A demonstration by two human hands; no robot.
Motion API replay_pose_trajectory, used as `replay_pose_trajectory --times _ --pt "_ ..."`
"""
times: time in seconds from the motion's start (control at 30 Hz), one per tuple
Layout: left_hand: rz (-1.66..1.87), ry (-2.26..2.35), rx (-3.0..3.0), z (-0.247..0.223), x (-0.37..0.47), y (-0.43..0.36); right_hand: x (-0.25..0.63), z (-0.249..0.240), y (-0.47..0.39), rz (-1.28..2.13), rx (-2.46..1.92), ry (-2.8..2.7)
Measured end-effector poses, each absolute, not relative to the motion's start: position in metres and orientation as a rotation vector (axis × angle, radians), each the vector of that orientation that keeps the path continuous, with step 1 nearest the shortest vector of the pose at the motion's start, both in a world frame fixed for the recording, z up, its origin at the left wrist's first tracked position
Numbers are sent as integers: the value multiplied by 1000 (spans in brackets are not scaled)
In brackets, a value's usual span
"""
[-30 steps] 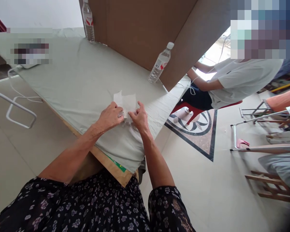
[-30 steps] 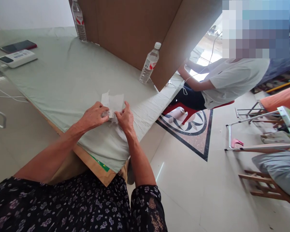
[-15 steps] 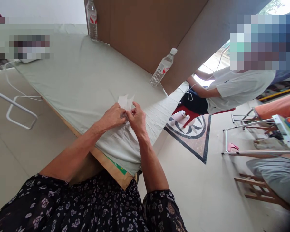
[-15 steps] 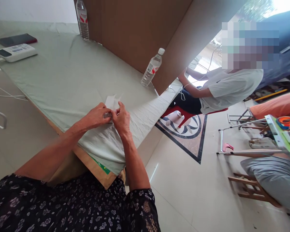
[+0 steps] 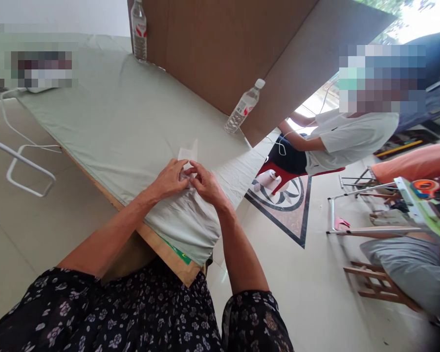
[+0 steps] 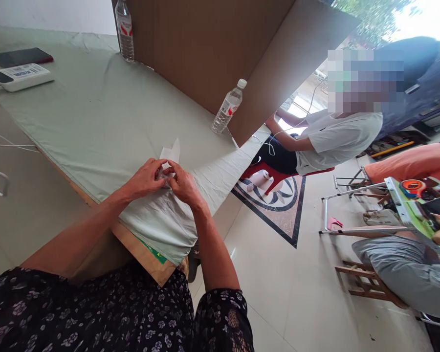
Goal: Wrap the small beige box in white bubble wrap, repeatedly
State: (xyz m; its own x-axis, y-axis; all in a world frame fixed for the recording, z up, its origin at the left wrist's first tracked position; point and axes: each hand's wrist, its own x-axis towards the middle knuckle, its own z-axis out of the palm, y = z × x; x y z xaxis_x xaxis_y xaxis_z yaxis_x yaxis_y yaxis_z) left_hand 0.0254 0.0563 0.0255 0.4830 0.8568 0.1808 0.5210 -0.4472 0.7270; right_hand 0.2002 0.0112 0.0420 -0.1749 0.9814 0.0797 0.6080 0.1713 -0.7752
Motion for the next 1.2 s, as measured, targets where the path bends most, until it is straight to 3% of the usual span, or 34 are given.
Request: replay_pose_trajectory --times 0.17,0.27,0.43,0.57,0.83,0.97,1.2 --pt "968 1342 1892 24 23 56 190 54 16 618 -1611 -2096" --pt "936 1361 1876 25 29 55 192 54 18 610 -1588 -2105" --pt "844 1352 1915 21 40 53 215 41 20 817 -1491 -1768" --pt "823 1376 1959 16 40 54 227 33 24 619 -1583 -1518" --pt "922 1383 2063 14 40 46 211 24 57 476 -1581 -1972" --pt "892 1333 2120 13 41 44 222 20 58 552 -1557 -1768" --pt "966 1310 2116 7 41 44 232 20 71 1086 -1708 -1128"
